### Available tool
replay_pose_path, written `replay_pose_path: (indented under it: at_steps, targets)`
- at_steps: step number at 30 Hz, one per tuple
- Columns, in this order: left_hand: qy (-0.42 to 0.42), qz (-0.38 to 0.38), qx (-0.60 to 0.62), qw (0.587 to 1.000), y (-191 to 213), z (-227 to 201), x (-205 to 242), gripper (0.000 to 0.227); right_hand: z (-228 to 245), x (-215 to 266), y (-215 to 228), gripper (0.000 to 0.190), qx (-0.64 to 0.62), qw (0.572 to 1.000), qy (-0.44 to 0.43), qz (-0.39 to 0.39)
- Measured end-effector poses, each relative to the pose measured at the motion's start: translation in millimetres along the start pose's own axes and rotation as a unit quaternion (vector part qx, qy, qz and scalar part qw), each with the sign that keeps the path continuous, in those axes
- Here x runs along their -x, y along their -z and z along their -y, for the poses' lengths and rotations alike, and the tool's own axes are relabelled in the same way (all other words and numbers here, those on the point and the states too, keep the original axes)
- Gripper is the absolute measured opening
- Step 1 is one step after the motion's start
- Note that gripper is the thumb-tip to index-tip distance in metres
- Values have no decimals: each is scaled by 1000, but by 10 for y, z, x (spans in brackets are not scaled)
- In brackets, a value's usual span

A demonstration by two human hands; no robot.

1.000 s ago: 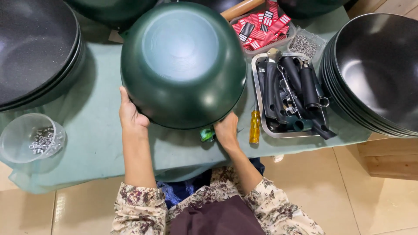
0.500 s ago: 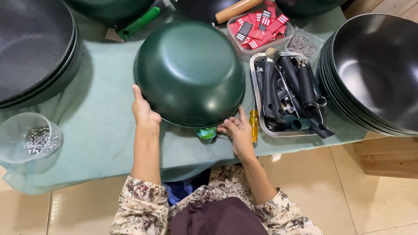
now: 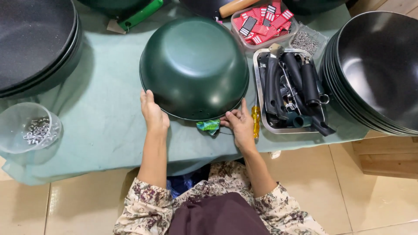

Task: The person is preparing pans for assembly by wiping them clean and then attaching a metal handle bracket using small screws.

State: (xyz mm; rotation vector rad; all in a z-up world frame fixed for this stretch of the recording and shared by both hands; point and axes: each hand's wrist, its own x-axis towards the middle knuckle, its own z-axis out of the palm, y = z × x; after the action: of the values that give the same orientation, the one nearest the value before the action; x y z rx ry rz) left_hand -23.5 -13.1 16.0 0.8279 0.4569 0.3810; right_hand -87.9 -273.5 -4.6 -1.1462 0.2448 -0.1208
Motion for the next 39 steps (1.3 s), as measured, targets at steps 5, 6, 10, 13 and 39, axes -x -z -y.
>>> replay_pose_path:
  at_steps: [5,6,10,13,39]
  targets:
    - [-40,56,-117,991,-52,-144,389,69,65,42,-10,89,26,1000,3,9]
    - [-58,80,-166,981,-109,-214,458,69,65,10,-17,89,33,999,7,15]
    - [-27,117,-186,975,25,-348,688,78,412,216,-204,84,176,983,27,40]
    - [-18,125,-144,981,234,-471,694,62,408,256,-260,71,220,973,73,15]
    - [-223,-212,-229,923,2124,-1843,-84,79,-772,530,-2850,35,309,715,487,396]
